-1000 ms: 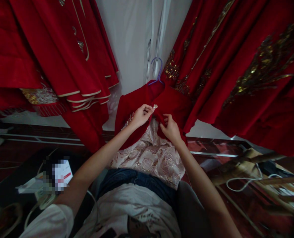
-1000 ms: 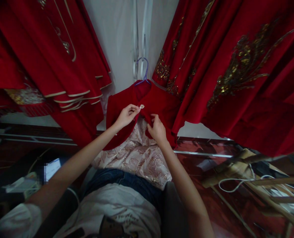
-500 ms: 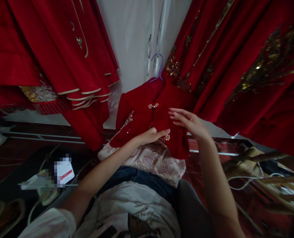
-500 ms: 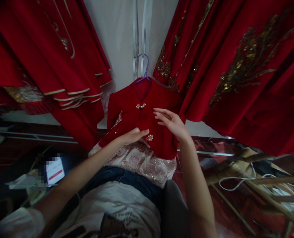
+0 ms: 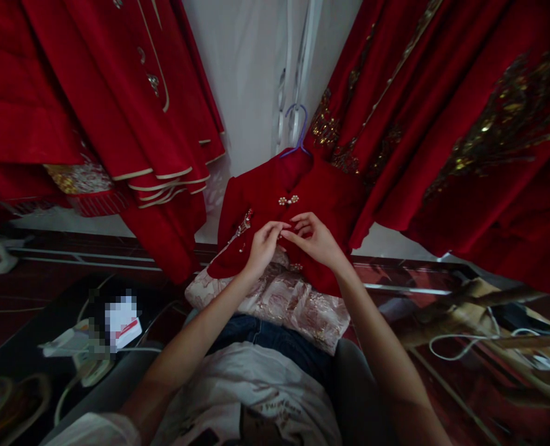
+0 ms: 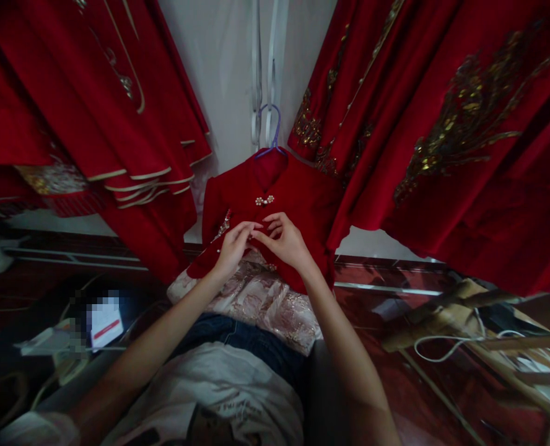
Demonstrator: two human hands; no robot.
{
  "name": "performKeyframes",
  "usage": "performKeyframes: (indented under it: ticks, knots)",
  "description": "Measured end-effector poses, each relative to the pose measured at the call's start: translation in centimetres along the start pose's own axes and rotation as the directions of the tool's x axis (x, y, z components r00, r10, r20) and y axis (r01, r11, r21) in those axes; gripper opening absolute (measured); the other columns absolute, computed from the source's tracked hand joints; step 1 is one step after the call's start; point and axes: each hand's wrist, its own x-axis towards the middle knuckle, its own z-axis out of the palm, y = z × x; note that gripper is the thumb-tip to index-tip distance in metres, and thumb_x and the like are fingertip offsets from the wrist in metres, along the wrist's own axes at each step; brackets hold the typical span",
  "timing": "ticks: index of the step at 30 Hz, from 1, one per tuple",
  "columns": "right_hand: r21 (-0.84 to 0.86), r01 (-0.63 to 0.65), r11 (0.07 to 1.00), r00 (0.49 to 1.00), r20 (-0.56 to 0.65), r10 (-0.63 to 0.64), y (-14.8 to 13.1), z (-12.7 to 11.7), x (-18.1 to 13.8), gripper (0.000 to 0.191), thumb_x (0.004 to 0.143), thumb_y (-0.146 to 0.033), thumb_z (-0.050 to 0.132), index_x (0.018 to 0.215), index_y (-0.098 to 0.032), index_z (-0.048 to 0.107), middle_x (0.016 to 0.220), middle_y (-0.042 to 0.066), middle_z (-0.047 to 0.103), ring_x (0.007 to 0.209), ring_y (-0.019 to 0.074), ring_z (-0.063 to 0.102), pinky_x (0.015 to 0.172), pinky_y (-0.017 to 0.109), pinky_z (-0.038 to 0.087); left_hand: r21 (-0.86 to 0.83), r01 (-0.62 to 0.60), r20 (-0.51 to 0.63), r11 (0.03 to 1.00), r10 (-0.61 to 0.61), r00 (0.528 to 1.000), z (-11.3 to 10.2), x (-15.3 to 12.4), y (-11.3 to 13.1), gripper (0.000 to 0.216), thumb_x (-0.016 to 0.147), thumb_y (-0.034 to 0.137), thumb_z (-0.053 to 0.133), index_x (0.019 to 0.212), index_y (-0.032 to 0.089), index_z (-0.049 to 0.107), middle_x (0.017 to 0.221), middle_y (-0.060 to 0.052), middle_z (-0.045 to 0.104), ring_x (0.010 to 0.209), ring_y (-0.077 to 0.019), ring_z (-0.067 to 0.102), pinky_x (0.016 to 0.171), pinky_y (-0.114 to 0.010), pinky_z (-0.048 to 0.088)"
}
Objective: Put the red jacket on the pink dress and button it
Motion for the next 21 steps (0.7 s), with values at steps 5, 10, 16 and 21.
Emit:
performKeyframes:
  ticks: [5, 10, 16, 21]
  knots:
    - [-0.116, 0.053, 0.992, 0.999, 0.01, -0.052, -0.3, 1.4, -0.6, 0.048, 0.067, -0.05, 0.078, 0.097, -0.02, 0.055, 0.088, 0.003, 0.061, 0.07, 0.014, 0.058, 0.063, 0.029, 0.05, 0.048, -0.043, -0.177, 0.998, 0.051, 0.983, -1.0, -0.4, -0.9, 0.021, 0.087, 0.03, 0.052, 0.099, 0.019, 0.066, 0.096, -0.003, 0.067, 0.061, -0.0081, 0.055, 0.044, -0.016, 0.046]
    - [-0.112, 0.025, 0.993, 1.0, 0.007, -0.024, -0.9, 3.2, -1.0, 0.037, 0.073, -0.039, 0.073, 0.1, -0.019, 0.059, 0.089, 0.005, 0.064, 0.071, 0.0146, 0.061, 0.064, 0.029, 0.051, -0.101, 0.03, -0.19, 0.994, -0.049, 0.98, -1.1, -0.8, -0.9, 0.023, 0.085, 0.035, 0.055, 0.098, 0.018, 0.063, 0.088, -0.003, 0.065, 0.062, -0.0095, 0.06, 0.048, -0.019, 0.052]
    - [-0.065, -0.012, 0.998, 1.0, 0.017, 0.013, -1.0, 2.2, -0.7, 0.022, 0.074, -0.029, 0.071, 0.092, -0.019, 0.064, 0.081, 0.002, 0.067, 0.068, 0.0131, 0.062, 0.063, 0.026, 0.051, 0.077, 0.087, -0.02, 0.993, -0.086, 0.996, -3.7, 1.7, -1.1, 0.024, 0.081, 0.035, 0.058, 0.096, 0.016, 0.06, 0.07, -0.001, 0.063, 0.055, -0.0102, 0.059, 0.05, -0.022, 0.052]
    - [0.034, 0.012, 0.999, 0.992, 0.124, -0.016, -1.2, 0.7, -0.5, 0.037, 0.07, -0.035, 0.076, 0.099, -0.021, 0.059, 0.084, -0.001, 0.061, 0.062, 0.0096, 0.057, 0.058, 0.024, 0.049, 0.454, -0.109, -0.345, 0.884, 0.287, 0.893, -7.5, 5.3, -4.3, 0.033, 0.068, 0.02, 0.07, 0.096, 0.018, 0.054, 0.1, -0.006, 0.06, 0.084, -0.0129, 0.061, 0.07, -0.025, 0.053]
